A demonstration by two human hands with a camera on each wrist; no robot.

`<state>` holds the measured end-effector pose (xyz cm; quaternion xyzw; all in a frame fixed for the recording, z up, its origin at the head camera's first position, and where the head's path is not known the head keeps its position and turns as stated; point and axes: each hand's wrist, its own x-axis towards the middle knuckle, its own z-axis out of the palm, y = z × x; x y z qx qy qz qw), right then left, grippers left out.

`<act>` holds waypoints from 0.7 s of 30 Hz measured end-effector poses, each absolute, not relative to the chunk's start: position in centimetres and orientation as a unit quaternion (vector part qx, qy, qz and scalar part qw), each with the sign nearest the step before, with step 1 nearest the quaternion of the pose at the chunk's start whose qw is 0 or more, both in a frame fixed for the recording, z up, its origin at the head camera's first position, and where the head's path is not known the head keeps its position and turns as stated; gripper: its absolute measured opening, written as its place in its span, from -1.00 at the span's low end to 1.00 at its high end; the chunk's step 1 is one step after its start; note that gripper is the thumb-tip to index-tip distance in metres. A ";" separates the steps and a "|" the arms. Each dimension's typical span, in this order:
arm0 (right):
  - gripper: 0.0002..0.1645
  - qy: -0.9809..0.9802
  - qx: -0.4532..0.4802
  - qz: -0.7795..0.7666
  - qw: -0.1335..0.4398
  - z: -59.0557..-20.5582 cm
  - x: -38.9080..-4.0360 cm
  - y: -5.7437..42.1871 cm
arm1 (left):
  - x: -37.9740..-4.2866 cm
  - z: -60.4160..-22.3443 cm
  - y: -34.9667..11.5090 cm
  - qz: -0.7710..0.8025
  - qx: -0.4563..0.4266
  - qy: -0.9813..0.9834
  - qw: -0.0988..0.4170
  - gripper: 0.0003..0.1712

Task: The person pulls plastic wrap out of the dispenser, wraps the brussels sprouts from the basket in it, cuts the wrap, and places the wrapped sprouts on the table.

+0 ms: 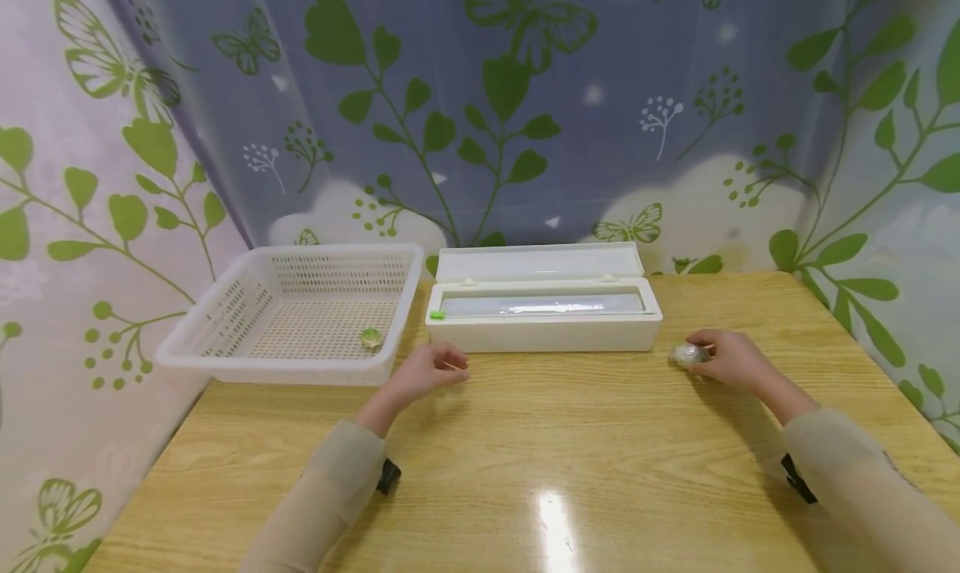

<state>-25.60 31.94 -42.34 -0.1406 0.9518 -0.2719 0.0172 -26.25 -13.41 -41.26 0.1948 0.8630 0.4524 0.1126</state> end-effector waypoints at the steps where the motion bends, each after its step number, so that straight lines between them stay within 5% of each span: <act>1: -0.44 0.953 -0.140 -0.268 0.018 -42.3 -25.6 31.9 | -26.4 -41.4 -13.4 0.450 0.191 0.865 0.111 -0.68; 21: -0.47 0.949 -0.163 -0.265 -0.051 -39.0 -24.1 28.6 | -25.9 -38.1 -11.4 0.473 0.204 0.854 0.073 -0.73</act>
